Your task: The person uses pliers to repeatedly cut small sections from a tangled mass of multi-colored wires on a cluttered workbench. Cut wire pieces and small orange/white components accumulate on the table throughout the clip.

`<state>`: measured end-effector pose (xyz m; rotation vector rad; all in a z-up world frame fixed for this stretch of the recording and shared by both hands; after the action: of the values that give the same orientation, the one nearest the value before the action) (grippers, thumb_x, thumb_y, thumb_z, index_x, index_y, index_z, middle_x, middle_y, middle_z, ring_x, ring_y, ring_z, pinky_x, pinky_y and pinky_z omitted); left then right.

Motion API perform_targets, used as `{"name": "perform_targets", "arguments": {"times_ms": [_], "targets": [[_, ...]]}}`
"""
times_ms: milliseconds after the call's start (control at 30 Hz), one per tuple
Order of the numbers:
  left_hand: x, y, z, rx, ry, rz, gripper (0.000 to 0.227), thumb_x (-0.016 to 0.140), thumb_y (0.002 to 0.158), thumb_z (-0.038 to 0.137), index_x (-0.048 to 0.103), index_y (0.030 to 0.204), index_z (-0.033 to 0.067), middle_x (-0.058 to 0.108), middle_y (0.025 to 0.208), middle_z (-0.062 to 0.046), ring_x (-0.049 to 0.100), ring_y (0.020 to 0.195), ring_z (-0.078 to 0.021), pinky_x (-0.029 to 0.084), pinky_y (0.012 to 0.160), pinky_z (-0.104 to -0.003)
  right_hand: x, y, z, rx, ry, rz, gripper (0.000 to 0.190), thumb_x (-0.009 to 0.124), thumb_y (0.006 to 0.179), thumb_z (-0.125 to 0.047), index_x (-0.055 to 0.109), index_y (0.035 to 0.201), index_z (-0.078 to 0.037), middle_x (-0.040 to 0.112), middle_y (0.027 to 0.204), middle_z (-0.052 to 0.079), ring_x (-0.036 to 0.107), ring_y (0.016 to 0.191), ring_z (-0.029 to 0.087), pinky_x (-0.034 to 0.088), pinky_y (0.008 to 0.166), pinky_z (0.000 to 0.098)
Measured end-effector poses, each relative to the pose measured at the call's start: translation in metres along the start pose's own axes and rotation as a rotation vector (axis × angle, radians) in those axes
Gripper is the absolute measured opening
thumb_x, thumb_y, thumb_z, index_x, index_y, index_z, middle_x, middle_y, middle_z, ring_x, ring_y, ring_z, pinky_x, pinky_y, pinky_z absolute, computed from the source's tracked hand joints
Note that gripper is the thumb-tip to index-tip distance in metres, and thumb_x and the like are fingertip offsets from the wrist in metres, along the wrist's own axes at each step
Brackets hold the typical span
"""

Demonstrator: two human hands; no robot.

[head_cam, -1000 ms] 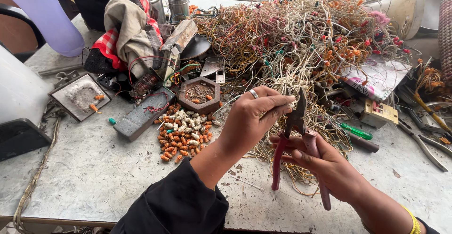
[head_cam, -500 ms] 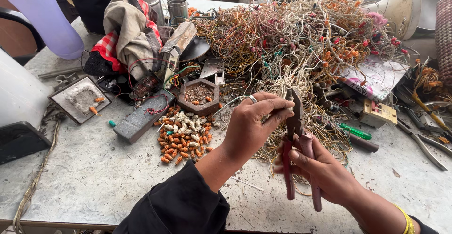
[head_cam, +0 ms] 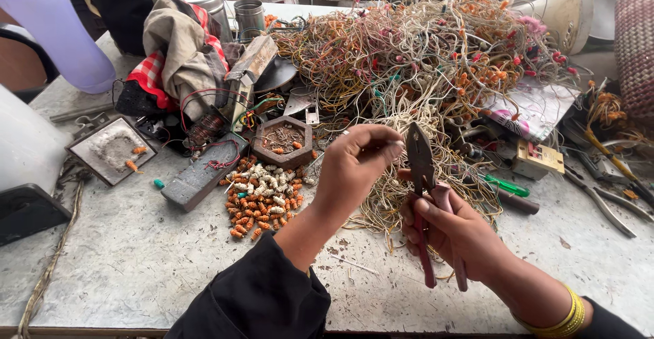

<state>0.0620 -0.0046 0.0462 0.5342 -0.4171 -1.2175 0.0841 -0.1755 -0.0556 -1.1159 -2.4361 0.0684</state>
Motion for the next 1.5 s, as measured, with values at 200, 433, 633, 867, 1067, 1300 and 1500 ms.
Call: {"name": "perform_targets", "arguments": {"times_ms": [200, 433, 633, 867, 1067, 1300, 1500], "targets": [[-0.028, 0.012, -0.005, -0.032, -0.063, 0.05, 0.017, 0.068, 0.098, 0.003, 0.074, 0.114, 0.0031, 0.068, 0.114, -0.005, 0.071, 0.096, -0.0095, 0.062, 0.087, -0.024, -0.012, 0.008, 0.012, 0.094, -0.109, 0.036, 0.052, 0.057, 0.093, -0.021, 0.046, 0.144, -0.015, 0.062, 0.104, 0.008, 0.066, 0.087, 0.02, 0.064, 0.085, 0.0454], [-0.029, 0.003, 0.028, 0.084, 0.166, 0.033, 0.027, 0.07, 0.091, -0.001, 0.073, 0.117, 0.0034, 0.073, 0.112, -0.006, 0.075, 0.099, -0.0114, 0.063, 0.089, -0.024, -0.013, 0.004, 0.035, 0.124, -0.198, -0.114, 0.049, 0.06, 0.099, -0.024, 0.048, 0.143, -0.007, 0.06, 0.117, 0.008, 0.062, 0.105, 0.02, 0.052, 0.097, 0.0431], [-0.019, -0.006, 0.056, 0.278, 0.418, 0.025, 0.023, 0.074, 0.09, -0.002, 0.074, 0.111, 0.0075, 0.076, 0.108, -0.008, 0.077, 0.095, -0.0174, 0.062, 0.084, -0.029, -0.009, 0.005, 0.027, 0.145, -0.254, -0.089, 0.055, 0.058, 0.093, -0.025, 0.048, 0.144, -0.006, 0.059, 0.137, 0.01, 0.065, 0.113, 0.024, 0.056, 0.096, 0.0457], [0.017, -0.022, 0.085, 0.449, 0.624, -0.109, 0.027, 0.074, 0.091, 0.002, 0.071, 0.116, 0.0104, 0.074, 0.107, -0.006, 0.073, 0.099, -0.0237, 0.06, 0.087, -0.036, -0.003, -0.002, 0.011, 0.092, -0.324, -0.088, 0.057, 0.058, 0.095, -0.026, 0.046, 0.147, -0.006, 0.059, 0.142, 0.011, 0.064, 0.121, 0.022, 0.055, 0.102, 0.0436], [0.027, -0.027, 0.089, 0.483, 0.662, -0.165, 0.029, 0.074, 0.091, 0.003, 0.071, 0.119, 0.0095, 0.072, 0.111, -0.006, 0.072, 0.103, -0.0253, 0.058, 0.092, -0.038, 0.001, -0.003, 0.001, 0.035, -0.306, -0.112, 0.061, 0.058, 0.094, -0.024, 0.041, 0.151, -0.009, 0.06, 0.142, 0.013, 0.063, 0.127, 0.024, 0.053, 0.106, 0.0429], [0.024, -0.027, 0.077, 0.397, 0.512, -0.148, 0.027, 0.077, 0.092, 0.005, 0.072, 0.118, 0.0098, 0.07, 0.111, -0.006, 0.071, 0.099, -0.0229, 0.059, 0.085, -0.034, -0.001, 0.0, 0.001, -0.022, -0.423, -0.127, 0.058, 0.056, 0.097, -0.023, 0.037, 0.151, -0.008, 0.064, 0.141, 0.014, 0.061, 0.132, 0.02, 0.049, 0.11, 0.0386], [0.021, -0.025, 0.074, 0.41, 0.496, -0.145, 0.023, 0.075, 0.094, 0.002, 0.073, 0.115, 0.0103, 0.069, 0.107, -0.005, 0.071, 0.097, -0.0231, 0.059, 0.084, -0.035, 0.007, 0.001, 0.009, -0.003, -0.207, -0.193, 0.038, 0.057, 0.102, -0.024, 0.046, 0.133, -0.005, 0.064, 0.098, 0.015, 0.065, 0.088, 0.023, 0.059, 0.082, 0.0434]]}}
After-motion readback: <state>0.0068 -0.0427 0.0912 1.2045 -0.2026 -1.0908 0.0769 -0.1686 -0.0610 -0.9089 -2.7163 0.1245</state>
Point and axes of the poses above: each hand's wrist, its own y-axis towards the middle knuckle, its own x-axis out of the palm, z = x × y, the point moved 10 cm from there along y, towards the middle knuckle
